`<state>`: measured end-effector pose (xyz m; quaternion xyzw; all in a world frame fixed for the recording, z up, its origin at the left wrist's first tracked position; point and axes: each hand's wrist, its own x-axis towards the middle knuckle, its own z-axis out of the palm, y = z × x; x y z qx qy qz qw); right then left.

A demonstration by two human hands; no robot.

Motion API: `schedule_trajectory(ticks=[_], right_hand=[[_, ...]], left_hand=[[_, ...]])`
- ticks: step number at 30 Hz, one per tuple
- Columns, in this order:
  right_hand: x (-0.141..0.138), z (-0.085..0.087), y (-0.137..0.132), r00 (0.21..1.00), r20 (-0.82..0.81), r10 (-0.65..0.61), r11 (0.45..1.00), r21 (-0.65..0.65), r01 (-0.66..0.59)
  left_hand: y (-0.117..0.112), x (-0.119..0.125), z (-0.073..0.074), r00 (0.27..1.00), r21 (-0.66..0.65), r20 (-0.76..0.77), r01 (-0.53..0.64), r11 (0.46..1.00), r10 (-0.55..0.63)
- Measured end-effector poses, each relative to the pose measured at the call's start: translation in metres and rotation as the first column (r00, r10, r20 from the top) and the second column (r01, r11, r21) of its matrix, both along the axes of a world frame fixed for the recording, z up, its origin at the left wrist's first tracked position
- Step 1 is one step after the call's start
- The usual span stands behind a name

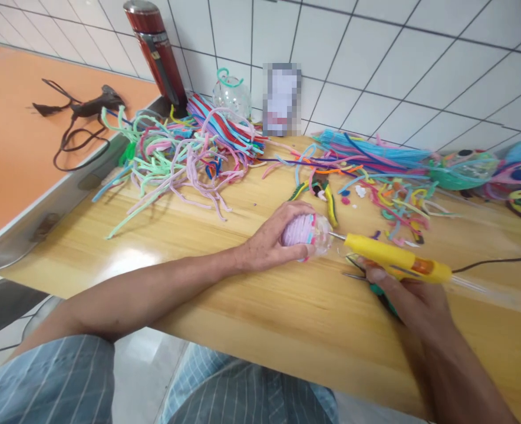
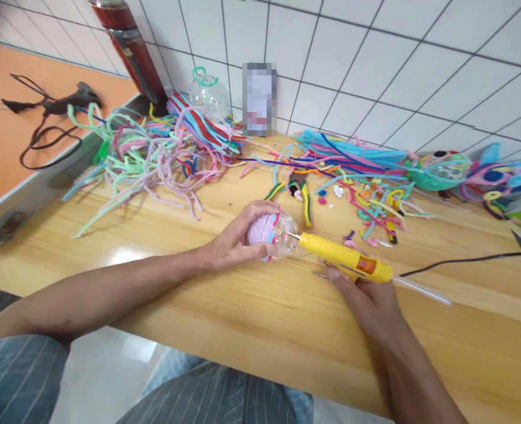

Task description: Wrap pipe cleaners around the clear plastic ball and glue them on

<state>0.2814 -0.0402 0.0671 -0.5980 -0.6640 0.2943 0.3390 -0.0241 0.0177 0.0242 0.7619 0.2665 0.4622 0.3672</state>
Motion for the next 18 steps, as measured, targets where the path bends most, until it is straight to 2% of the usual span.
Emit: schedule_trajectory(ticks=[3,5,7,9,11,14,18], right_hand=[[0.002,0.021,0.006,0.99,-0.109,-0.087,0.996,0.008,0.089],[0.016,0.038,0.01,0.977,-0.117,-0.178,0.979,0.075,0.188],[0.04,0.05,0.012,0.951,-0.1,-0.291,0.939,0.162,0.304],[0.07,0.053,0.011,0.894,-0.117,-0.432,0.875,0.187,0.447],[0.099,0.048,0.007,0.823,-0.068,-0.564,0.812,0.134,0.568],[0.135,0.028,0.0,0.76,0.033,-0.649,0.758,0.106,0.643],[0.17,0.003,-0.003,0.714,0.193,-0.673,0.737,0.087,0.67]], left_hand=[[-0.002,-0.001,0.001,1.0,-0.047,0.006,-0.008,0.999,0.008],[-0.004,-0.002,0.002,1.0,-0.1,0.001,-0.023,0.995,0.024],[-0.006,-0.002,0.004,0.999,-0.153,-0.001,-0.035,0.988,0.036],[-0.008,-0.001,0.004,0.999,-0.17,0.002,-0.049,0.984,0.05],[-0.009,0.0,0.004,0.998,-0.176,0.003,-0.057,0.983,0.058],[-0.009,0.002,0.003,0.998,-0.186,-0.009,-0.061,0.981,0.06],[-0.008,0.002,0.003,0.998,-0.182,-0.03,-0.062,0.981,0.058]])
